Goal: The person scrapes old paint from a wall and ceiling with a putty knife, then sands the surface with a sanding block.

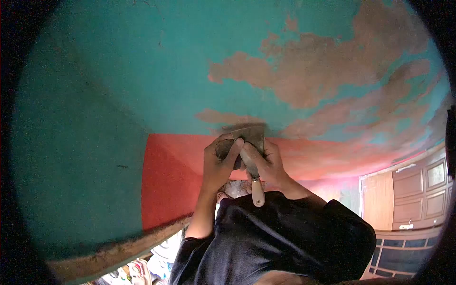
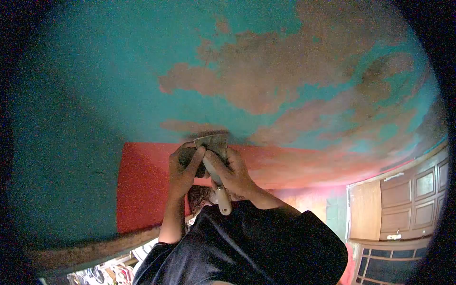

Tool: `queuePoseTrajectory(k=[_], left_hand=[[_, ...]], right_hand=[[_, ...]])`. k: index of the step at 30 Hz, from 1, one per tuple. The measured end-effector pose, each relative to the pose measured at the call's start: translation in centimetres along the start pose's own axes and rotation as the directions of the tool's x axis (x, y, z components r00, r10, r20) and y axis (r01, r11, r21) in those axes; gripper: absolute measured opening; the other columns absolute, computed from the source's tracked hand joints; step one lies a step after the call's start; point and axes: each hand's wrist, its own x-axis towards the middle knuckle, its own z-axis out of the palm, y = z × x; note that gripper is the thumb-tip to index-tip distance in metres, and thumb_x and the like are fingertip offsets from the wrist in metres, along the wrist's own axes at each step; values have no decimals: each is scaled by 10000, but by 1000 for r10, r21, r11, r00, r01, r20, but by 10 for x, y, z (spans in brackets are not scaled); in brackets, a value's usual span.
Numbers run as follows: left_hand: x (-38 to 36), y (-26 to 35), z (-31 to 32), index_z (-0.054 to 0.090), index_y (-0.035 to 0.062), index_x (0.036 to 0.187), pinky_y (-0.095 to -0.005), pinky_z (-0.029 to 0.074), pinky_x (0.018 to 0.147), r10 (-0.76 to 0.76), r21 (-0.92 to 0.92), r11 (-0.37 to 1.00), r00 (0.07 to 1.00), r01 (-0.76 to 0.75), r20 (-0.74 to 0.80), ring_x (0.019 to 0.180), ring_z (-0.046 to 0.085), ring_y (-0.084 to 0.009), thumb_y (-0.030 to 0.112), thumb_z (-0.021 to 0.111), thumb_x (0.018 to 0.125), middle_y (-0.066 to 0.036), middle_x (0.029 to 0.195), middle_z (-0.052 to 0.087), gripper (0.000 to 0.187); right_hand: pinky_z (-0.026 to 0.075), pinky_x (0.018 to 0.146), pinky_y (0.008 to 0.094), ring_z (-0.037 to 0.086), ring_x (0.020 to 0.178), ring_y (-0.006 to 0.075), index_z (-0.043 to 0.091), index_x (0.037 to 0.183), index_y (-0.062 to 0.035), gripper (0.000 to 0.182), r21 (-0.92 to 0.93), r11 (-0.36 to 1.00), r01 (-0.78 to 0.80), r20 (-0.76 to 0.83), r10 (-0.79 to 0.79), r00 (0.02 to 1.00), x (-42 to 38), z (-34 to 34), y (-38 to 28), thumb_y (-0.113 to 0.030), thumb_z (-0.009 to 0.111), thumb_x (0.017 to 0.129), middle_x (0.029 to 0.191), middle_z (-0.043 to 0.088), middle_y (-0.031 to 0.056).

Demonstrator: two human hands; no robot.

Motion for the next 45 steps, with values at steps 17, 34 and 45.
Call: queuePoseTrajectory(k=[17,34,45], left_hand=[[-23,1,37,705,-10,943,-240,369,456,67,-39,996,952,-82,-300,529,500,-50,243,682,1006,9,680,623,262],[7,41,17,731,-42,909,-259,414,531,84,86,994,980,-69,-179,602,531,-55,258,700,991,-6,682,641,313],[16,32,2,739,-34,883,-252,414,535,63,-31,997,990,-67,-127,597,532,-65,278,721,975,-13,691,655,325]], right_hand=[[459,437,275,601,499,117,594,1044,17,257,-65,994,84,2,-84,996,-35,10,5,-236,556,1072,697,658,60],[418,364,271,536,429,101,575,1028,-44,240,133,926,354,-273,-309,911,-4,70,1,-253,486,1103,667,598,27],[411,440,253,524,503,75,593,1071,-63,235,103,937,334,-315,-288,904,4,83,14,-267,482,1105,713,595,-11]])
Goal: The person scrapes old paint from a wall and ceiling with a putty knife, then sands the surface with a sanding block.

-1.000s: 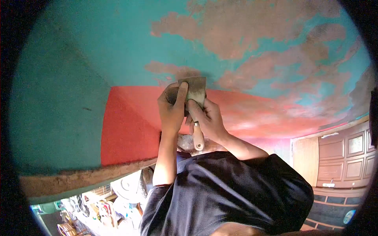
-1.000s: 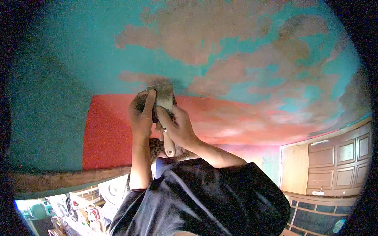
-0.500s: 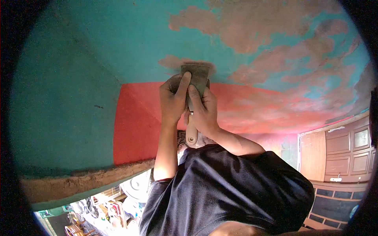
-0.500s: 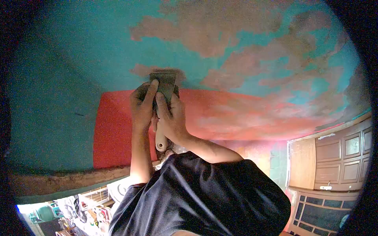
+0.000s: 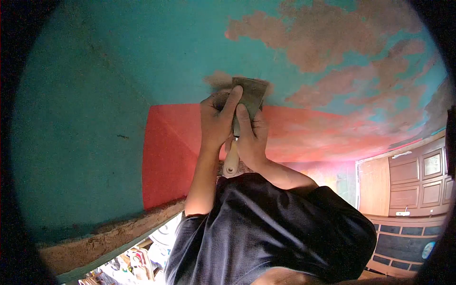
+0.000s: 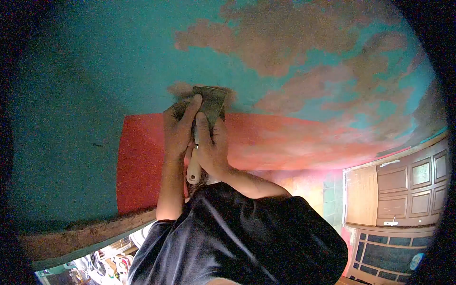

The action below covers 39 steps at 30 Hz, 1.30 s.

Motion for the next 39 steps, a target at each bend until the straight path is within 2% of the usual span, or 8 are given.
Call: queuePoseTrajectory(k=[8,13,26,28,30,34,36,39], left_hand=[[5,-2,1,711,-31,842,-262,416,550,73,-50,996,997,-73,-10,610,528,-69,260,723,974,-7,687,645,319],[9,-5,3,701,-26,832,-259,405,547,65,-61,996,998,-66,-11,594,513,-65,258,722,975,3,661,626,319],[10,-1,12,695,-24,805,-268,414,559,111,-45,992,991,-115,-78,619,522,-62,255,714,981,6,676,629,331],[7,-7,14,689,-24,796,-269,414,559,89,-61,994,991,-95,-96,624,521,-59,251,709,984,8,679,627,334],[8,-10,16,671,-19,771,-272,413,557,148,-39,987,981,-154,-122,623,510,-57,252,711,983,15,669,612,347],[10,-2,8,683,-20,787,-267,414,564,-45,-55,998,998,43,-44,634,509,-53,249,709,984,11,678,617,334],[10,-15,12,684,-11,784,-261,402,560,129,-28,991,987,-132,-91,629,494,-51,247,708,984,12,675,612,328],[9,-17,20,682,-5,781,-257,387,554,196,20,980,966,-196,-167,628,477,-49,251,704,987,17,669,598,329]], right_hand=[[414,441,256,533,508,72,596,1072,-65,211,4,1000,-18,-11,18,1000,2,-2,0,-251,502,1098,730,611,-11],[413,426,243,531,500,65,604,1128,-64,200,-94,992,83,-18,-85,996,7,-3,-4,-240,518,1091,780,635,-6],[424,372,257,536,454,92,581,1093,-54,208,-24,999,-49,22,50,999,11,-1,-19,-253,522,1087,724,605,14],[405,367,273,522,421,104,587,933,-37,253,-235,964,124,-49,-139,989,11,-7,-4,-226,521,1088,671,610,42],[419,378,268,534,448,101,588,1006,-47,220,-223,971,89,-8,-93,996,16,-15,-4,-239,519,1088,708,615,27],[430,392,260,555,482,93,597,1050,-56,209,-67,996,-57,15,58,998,7,-1,-28,-247,519,1088,748,622,14],[423,382,264,547,470,94,594,1045,-56,209,-77,995,-57,26,59,998,8,-9,-21,-245,518,1089,732,614,16],[411,367,268,531,449,94,590,1034,-56,210,-100,993,-63,62,70,996,17,-17,-22,-244,516,1090,697,595,16]])
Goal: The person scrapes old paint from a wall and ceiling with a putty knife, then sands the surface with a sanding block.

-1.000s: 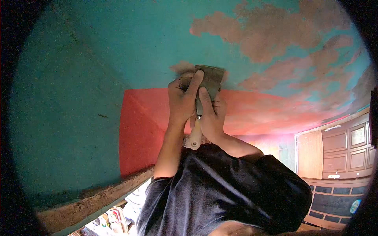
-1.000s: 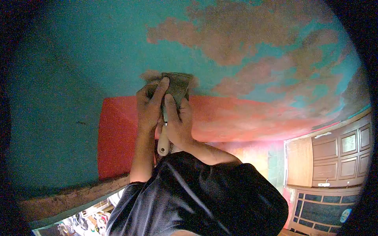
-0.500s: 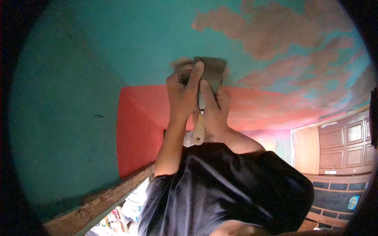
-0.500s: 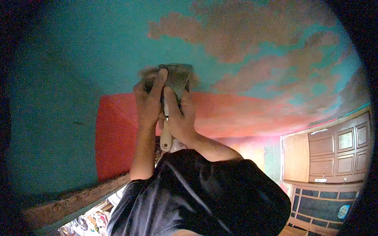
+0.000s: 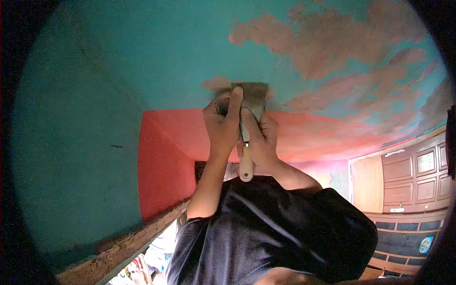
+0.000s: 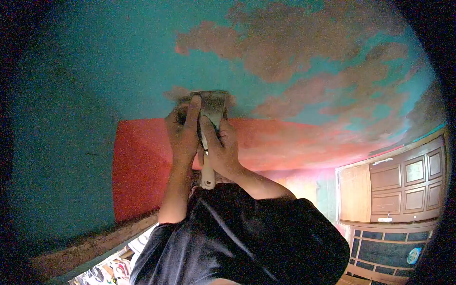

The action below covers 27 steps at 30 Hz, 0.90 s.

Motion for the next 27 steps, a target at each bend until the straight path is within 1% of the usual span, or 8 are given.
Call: queuePoseTrajectory(k=[3,10,12,14,20,22,25,27], left_hand=[[5,13,-8,712,-21,875,-276,461,641,-100,-41,994,992,103,79,712,562,-95,324,720,980,-33,789,690,361],[2,1,-5,707,-15,871,-268,454,634,-60,84,995,998,59,5,709,563,-92,317,723,978,-27,787,692,349],[10,10,-4,677,-13,792,-251,368,539,-23,-91,996,999,21,-28,609,454,-44,296,721,985,36,656,574,368],[7,11,-7,679,-12,799,-249,366,537,-48,-56,997,999,46,-23,607,456,-43,293,722,985,38,656,574,360],[-11,2,-20,679,3,816,-245,362,530,-155,-39,987,986,157,53,598,468,-44,274,700,1002,47,662,577,330],[-13,-5,-27,680,10,819,-246,364,528,-213,-68,974,975,218,64,601,477,-45,269,691,1009,47,669,580,322],[-13,-19,-39,690,20,847,-244,398,559,-279,-185,942,960,280,31,639,511,-52,262,683,1015,27,710,614,294],[-15,-22,-42,707,39,984,-264,500,611,-283,-181,941,958,286,44,717,610,-93,347,706,993,-9,841,683,308]], right_hand=[[406,363,269,518,437,94,589,1024,-56,213,-10,1000,-19,20,19,1000,0,3,-3,-244,513,1090,668,574,10],[409,362,268,524,423,99,585,1021,-46,214,-119,992,47,15,-46,999,7,-3,4,-235,512,1089,675,595,23],[409,363,269,525,425,98,586,1026,-47,209,-63,998,26,31,-25,999,7,8,-7,-233,515,1088,670,597,23],[409,364,269,526,427,97,588,1031,-48,203,-4,1000,24,58,-24,998,7,11,-12,-231,519,1087,666,599,23],[411,375,278,519,426,102,586,1049,-42,226,-93,992,-86,112,96,989,5,-14,-3,-251,513,1090,610,562,18],[422,412,285,541,481,99,591,1072,-29,257,-336,931,-144,157,206,966,10,-15,-17,-270,504,1094,661,578,29],[446,459,299,567,531,116,591,1107,-4,284,-446,886,-127,280,273,920,24,-8,-44,-275,511,1089,738,609,60],[436,451,305,558,507,123,574,1031,8,310,-518,855,-39,303,226,926,28,-8,-41,-284,489,1097,679,596,67]])
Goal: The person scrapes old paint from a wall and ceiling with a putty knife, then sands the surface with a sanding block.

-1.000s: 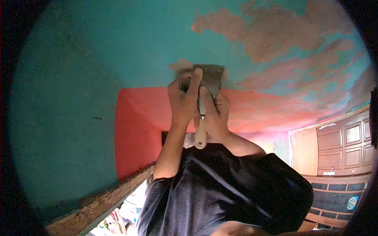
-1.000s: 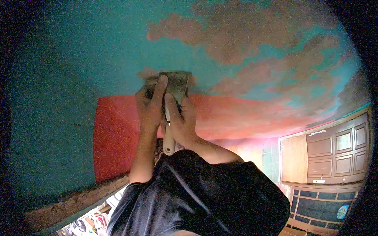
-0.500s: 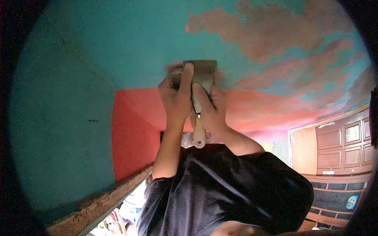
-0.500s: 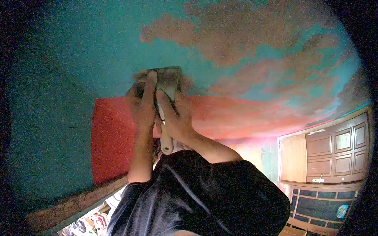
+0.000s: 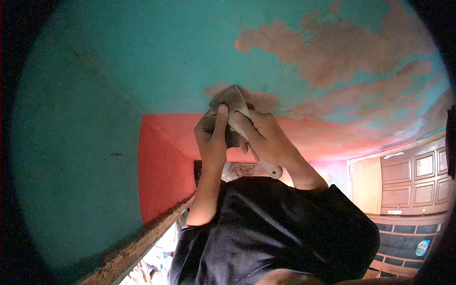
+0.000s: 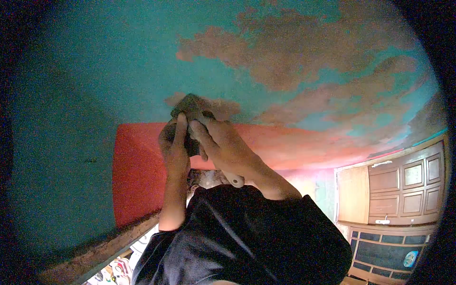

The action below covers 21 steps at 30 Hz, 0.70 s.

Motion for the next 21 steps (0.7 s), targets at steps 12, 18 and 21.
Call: queuePoseTrajectory(k=[12,18,21], left_hand=[[-9,0,4,719,-7,1036,-246,491,703,-60,-59,996,998,60,10,795,602,-78,267,699,1008,-15,888,704,276],[-7,-5,9,718,-5,993,-237,484,680,-51,-47,998,998,49,-36,779,597,-70,268,695,1010,-10,859,698,274],[-8,0,12,717,-4,989,-237,479,674,-41,-69,997,999,39,-35,782,593,-66,267,695,1010,-5,873,694,273]], right_hand=[[460,539,370,559,575,169,558,1055,57,325,-316,939,136,25,-135,991,0,-8,-4,-263,511,1082,661,563,111],[457,561,352,533,604,144,570,1140,46,306,-298,953,52,41,-41,998,-2,-13,-8,-249,515,1081,707,585,97],[454,570,345,527,628,141,577,1163,38,296,-337,941,41,53,-24,998,0,-13,-4,-240,519,1079,736,595,93]])
